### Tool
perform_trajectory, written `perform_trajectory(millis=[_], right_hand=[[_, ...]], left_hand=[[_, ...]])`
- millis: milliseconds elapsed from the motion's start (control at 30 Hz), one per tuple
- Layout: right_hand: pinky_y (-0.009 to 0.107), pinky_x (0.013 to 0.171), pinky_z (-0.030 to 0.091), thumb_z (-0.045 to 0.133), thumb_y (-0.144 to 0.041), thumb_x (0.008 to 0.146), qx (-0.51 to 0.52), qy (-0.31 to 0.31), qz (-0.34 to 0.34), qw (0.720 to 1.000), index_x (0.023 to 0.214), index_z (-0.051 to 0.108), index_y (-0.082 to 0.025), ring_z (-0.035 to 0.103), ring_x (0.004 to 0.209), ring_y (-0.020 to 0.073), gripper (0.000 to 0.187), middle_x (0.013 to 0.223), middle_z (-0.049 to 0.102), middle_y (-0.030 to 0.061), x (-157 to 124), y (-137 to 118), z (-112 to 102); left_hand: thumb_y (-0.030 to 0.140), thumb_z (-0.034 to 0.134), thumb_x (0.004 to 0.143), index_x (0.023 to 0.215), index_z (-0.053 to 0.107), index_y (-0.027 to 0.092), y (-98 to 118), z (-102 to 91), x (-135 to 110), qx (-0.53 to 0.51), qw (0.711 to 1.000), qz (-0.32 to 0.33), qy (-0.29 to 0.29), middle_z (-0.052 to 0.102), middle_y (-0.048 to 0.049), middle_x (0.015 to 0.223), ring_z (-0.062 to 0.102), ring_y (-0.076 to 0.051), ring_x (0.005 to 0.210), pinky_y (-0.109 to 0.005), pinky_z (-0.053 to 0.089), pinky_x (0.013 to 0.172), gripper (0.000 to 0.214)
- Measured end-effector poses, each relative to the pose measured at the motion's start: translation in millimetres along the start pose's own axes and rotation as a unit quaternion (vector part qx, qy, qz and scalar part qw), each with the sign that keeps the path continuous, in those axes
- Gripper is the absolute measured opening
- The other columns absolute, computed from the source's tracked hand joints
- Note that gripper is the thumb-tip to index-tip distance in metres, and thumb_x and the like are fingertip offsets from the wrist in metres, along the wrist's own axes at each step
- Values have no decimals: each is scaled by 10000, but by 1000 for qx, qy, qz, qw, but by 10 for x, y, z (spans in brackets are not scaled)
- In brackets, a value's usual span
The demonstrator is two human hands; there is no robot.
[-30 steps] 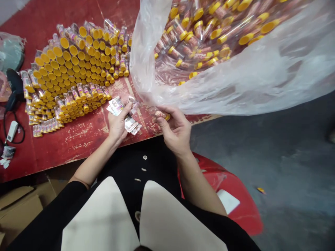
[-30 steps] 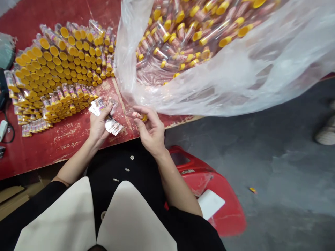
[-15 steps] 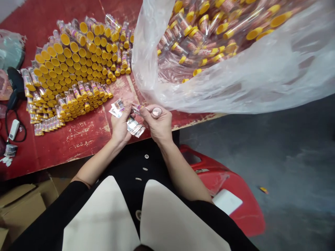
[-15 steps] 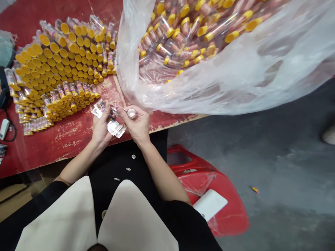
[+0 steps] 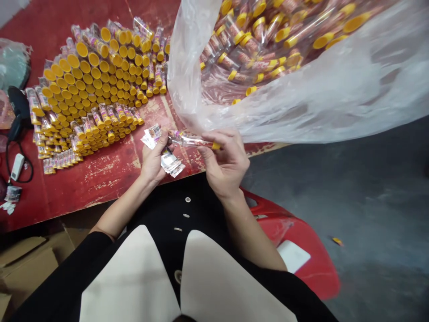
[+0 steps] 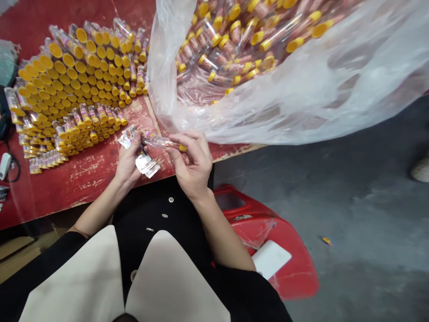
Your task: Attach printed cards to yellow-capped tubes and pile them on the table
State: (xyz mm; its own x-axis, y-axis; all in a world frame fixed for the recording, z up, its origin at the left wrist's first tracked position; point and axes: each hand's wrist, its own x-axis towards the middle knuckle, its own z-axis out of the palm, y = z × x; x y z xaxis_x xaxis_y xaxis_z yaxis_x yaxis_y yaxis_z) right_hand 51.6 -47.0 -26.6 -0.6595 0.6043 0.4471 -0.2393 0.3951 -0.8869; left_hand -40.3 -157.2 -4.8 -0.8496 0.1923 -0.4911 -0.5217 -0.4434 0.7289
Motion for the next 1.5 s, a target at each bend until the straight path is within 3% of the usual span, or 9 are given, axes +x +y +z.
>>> perform_trajectory(millis=[133, 267, 400, 600, 1000, 1133, 1233, 1400, 1500], right_hand=[[451, 1054, 541, 495, -272, 985, -29, -87, -20, 996, 1335, 638, -302, 622, 1202, 234, 379, 1229, 635, 90, -22, -96, -128], [457, 1090, 533, 498, -210, 970, 2, -166, -34, 985, 1400, 593, -323, 624, 1251, 235, 454, 1324, 643, 85, -49, -142, -223], [472, 1098, 547, 561, -247, 945, 16, -137, -18, 990, 1409, 585, -325, 632, 1284, 252, 471, 1380, 659, 61, -69, -133, -166], [429, 993, 613, 649, -213, 904, 36, -6, 16, 999, 1141, 764, -321, 751, 1041, 220, 285, 1111, 787, 20, -102, -194, 40], [448, 960, 639, 701, -243, 873, 73, 4, 46, 996, 1038, 791, -313, 763, 1007, 226, 201, 1037, 797, 17, -139, -196, 364], [380, 792, 679, 697, -307, 880, 126, -30, 109, 986, 1053, 781, -266, 772, 872, 198, 196, 1007, 795, 34, -123, -67, 698], [340, 706, 678, 686, -375, 887, 181, -63, 150, 970, 1073, 759, -247, 749, 732, 153, 238, 977, 788, 26, -6, 64, 1214], [406, 913, 654, 506, -454, 982, 173, -165, 72, 968, 1200, 697, -290, 726, 1049, 176, 333, 1169, 730, 33, 276, 92, 2191], [438, 988, 622, 541, -422, 969, 158, -206, 38, 965, 1161, 717, -286, 672, 1187, 198, 294, 1217, 710, 35, 337, 29, 2309]], left_hand=[[280, 869, 721, 922, 671, 165, 19, 11, -78, 32, 999, 4, -27, 713, 12, 841, 660, -74, 681, -146, 471, 545, 305], [254, 941, 599, 844, 646, 159, 59, 39, -177, 33, 997, -14, -68, 649, 44, 694, 547, -34, 494, -162, 474, 503, 396], [223, 942, 587, 818, 657, 156, 48, 47, -253, 62, 993, -40, -89, 664, 28, 686, 554, -48, 480, -177, 459, 476, 373], [281, 950, 565, 797, 683, 165, 11, 22, -325, 86, 991, -3, -103, 683, 36, 675, 554, -50, 469, -188, 473, 480, 372], [368, 968, 514, 846, 700, 188, 93, -213, -261, 94, 994, 29, -53, 712, 27, 746, 572, -61, 521, -190, 498, 514, 463], [388, 956, 544, 937, 708, 209, 213, -396, -151, 46, 997, 60, 0, 741, 7, 837, 651, -100, 628, -175, 493, 524, 498], [454, 819, 762, 1073, 706, 225, 379, -625, -50, -26, 996, 71, 53, 760, -40, 1001, 720, -141, 795, -167, 476, 542, 403], [416, 630, 941, 1132, 689, 196, 582, -1029, -1, -84, 984, 46, 152, 755, -51, 947, 693, -101, 695, -175, 479, 560, 297], [380, 640, 940, 1076, 696, 184, 587, -1123, -33, -75, 985, 47, 150, 735, -17, 843, 639, -69, 587, -170, 471, 538, 246]])
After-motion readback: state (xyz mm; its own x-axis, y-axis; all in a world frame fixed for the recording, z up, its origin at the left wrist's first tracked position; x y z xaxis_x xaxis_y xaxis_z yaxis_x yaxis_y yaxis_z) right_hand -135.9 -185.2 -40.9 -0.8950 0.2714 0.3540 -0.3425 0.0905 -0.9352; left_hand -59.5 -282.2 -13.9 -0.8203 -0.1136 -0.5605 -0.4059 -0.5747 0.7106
